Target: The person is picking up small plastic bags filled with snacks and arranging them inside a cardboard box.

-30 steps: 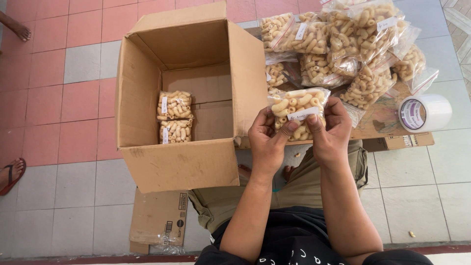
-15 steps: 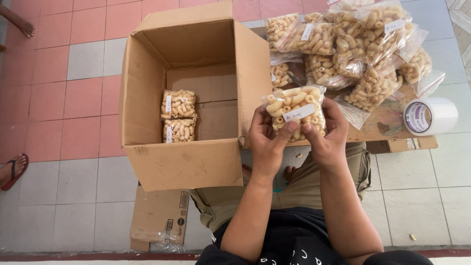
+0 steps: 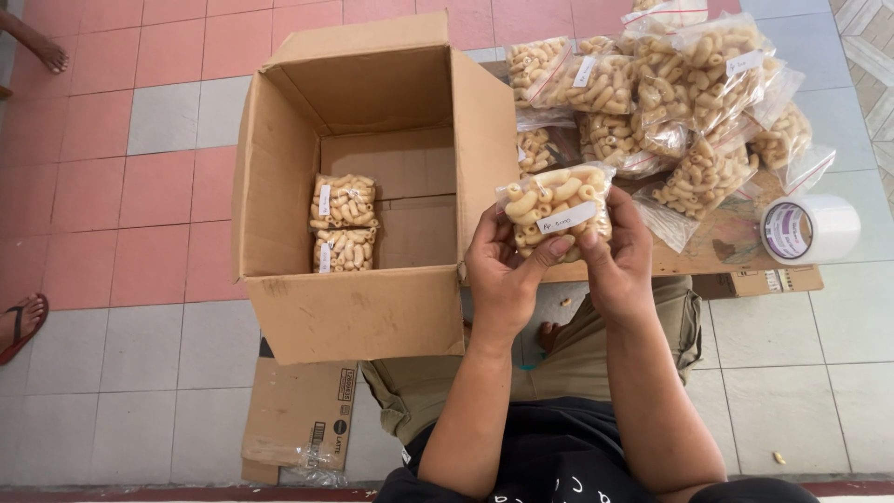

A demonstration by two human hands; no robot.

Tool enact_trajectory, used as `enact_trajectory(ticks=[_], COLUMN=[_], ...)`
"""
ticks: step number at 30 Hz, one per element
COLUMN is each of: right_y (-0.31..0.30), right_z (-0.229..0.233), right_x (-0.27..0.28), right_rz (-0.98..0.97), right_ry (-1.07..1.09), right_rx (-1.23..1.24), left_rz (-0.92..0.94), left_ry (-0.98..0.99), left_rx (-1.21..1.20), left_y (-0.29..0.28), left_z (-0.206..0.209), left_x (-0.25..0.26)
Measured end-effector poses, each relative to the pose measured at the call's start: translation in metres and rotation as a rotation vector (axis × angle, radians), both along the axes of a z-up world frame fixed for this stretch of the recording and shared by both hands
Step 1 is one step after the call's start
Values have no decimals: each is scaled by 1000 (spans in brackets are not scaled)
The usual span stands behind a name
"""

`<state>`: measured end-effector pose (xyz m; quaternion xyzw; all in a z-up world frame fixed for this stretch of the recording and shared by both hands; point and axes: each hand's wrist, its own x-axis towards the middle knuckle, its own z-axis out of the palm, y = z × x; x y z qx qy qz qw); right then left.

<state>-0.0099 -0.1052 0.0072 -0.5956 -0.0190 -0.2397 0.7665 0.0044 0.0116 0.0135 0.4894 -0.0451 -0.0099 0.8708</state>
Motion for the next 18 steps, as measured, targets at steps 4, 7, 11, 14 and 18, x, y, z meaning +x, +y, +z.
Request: enact_trajectory(ticks=[4,7,11,14,18], right_y=[-1,2,7,15,28], right_z=[5,7,14,31,37], right_x=[5,10,21,27,38], right_rz=[23,23,-2,-1,15], right_ry=[-7,-15,-1,7,-7], right_rx=[-1,28,23,6,1], left_rz=[31,26,4,41,114], left_ry=[-35,-49,-105,-109,-113], left_rx=[-21,-46,-22,41,188], left_y=[1,3,14,27,46], left_z=[4,10,12,23,46], left_x=[1,2,5,5,6])
